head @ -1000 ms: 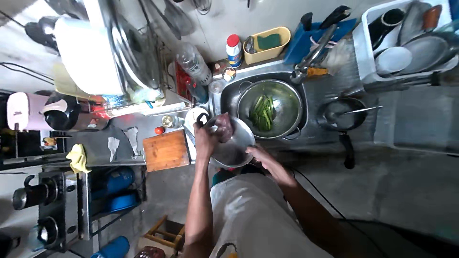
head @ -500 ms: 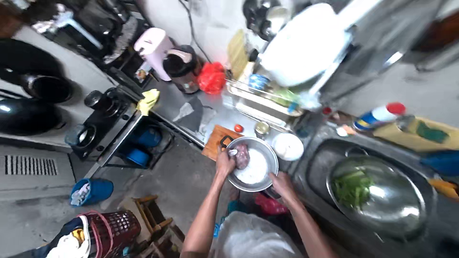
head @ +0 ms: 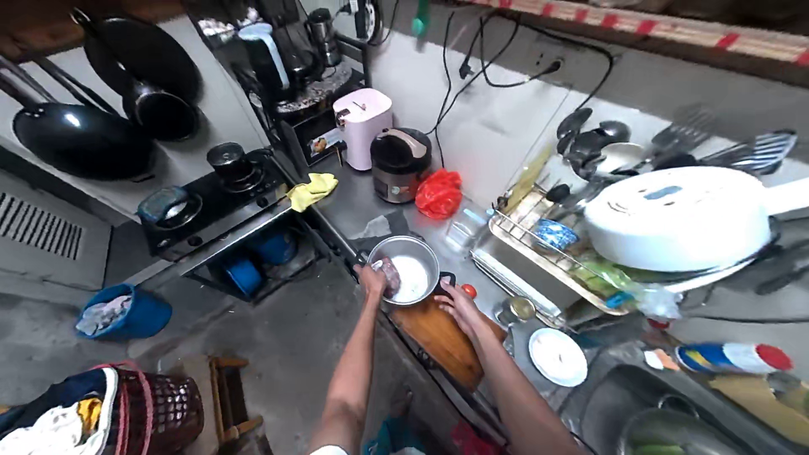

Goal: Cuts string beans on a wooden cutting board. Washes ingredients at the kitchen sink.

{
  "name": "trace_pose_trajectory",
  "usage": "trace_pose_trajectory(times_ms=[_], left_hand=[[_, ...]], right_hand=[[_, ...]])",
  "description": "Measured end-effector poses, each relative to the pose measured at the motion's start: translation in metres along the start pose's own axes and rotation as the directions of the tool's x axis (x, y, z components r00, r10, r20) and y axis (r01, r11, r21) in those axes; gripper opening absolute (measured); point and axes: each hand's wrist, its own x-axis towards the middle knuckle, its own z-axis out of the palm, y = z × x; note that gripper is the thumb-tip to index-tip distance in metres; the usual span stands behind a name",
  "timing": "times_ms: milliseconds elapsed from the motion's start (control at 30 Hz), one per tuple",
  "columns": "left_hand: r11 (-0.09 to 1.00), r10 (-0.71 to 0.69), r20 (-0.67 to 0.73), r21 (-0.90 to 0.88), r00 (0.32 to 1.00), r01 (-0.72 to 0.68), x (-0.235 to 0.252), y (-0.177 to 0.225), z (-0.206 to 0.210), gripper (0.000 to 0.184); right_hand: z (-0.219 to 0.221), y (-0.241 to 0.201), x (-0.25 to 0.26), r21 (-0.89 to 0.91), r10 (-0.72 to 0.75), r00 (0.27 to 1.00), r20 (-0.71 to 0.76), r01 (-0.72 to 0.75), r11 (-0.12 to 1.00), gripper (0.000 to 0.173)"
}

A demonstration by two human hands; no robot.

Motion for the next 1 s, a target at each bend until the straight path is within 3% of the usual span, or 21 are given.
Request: trace_pose_trajectory(times_ms=[100, 200, 333, 533, 700, 800, 867, 1000], left_hand=[[0.997, -0.068, -0.072, -0.049, 0.995, 0.065, 0.019, -0.003, 0.006, 0.040], [0.985, -0.148, -0.131, -0.102, 0.980, 0.135, 0.029, -0.003, 0.010, 0.043], [0.977, -0.200, -0.183, -0.117, 0.963, 0.181, 0.033, 0.000, 0.017, 0.043], [0.979, -0.048, -0.156, -0.203, 0.987, 0.016, 0.038, -0.020, 0.034, 0.047], [0.952, 0.038, -0.261, -0.284, 0.965, -0.114, 0.009, -0.034, 0.037, 0.077], [0.947, 0.204, -0.402, -0.149, 0.893, -0.284, -0.043, -0.031, 0.041, 0.061], [0.877, 0.389, -0.384, -0.125, 0.837, -0.465, -0.090, -0.027, 0.056, 0.046], [0.709, 0.678, 0.009, -0.269, 0.735, -0.651, -0.197, -0.016, 0.106, 0.033]], right_hand=[[0.016, -0.004, 0.023, 0.055, 0.004, 1.000, 0.022, -0.005, 0.998, 0.059], [0.022, -0.005, 0.022, -0.080, 0.004, 1.000, 0.003, -0.004, 0.997, 0.063], [0.002, 0.012, -0.005, -0.197, 0.001, 0.997, 0.072, 0.013, 0.980, 0.042], [-0.066, 0.059, -0.084, -0.167, 0.061, 0.998, -0.005, -0.061, 0.984, 0.038], [-0.146, 0.099, -0.158, -0.026, 0.024, 0.978, -0.208, -0.031, 0.999, 0.034], [-0.190, 0.117, -0.207, -0.009, -0.050, 0.902, -0.428, 0.051, 0.999, 0.030], [-0.221, 0.130, -0.234, -0.004, -0.056, 0.828, -0.557, 0.065, 0.998, 0.022], [-0.279, 0.149, -0.271, 0.003, -0.035, 0.633, -0.773, 0.059, 0.998, 0.035]])
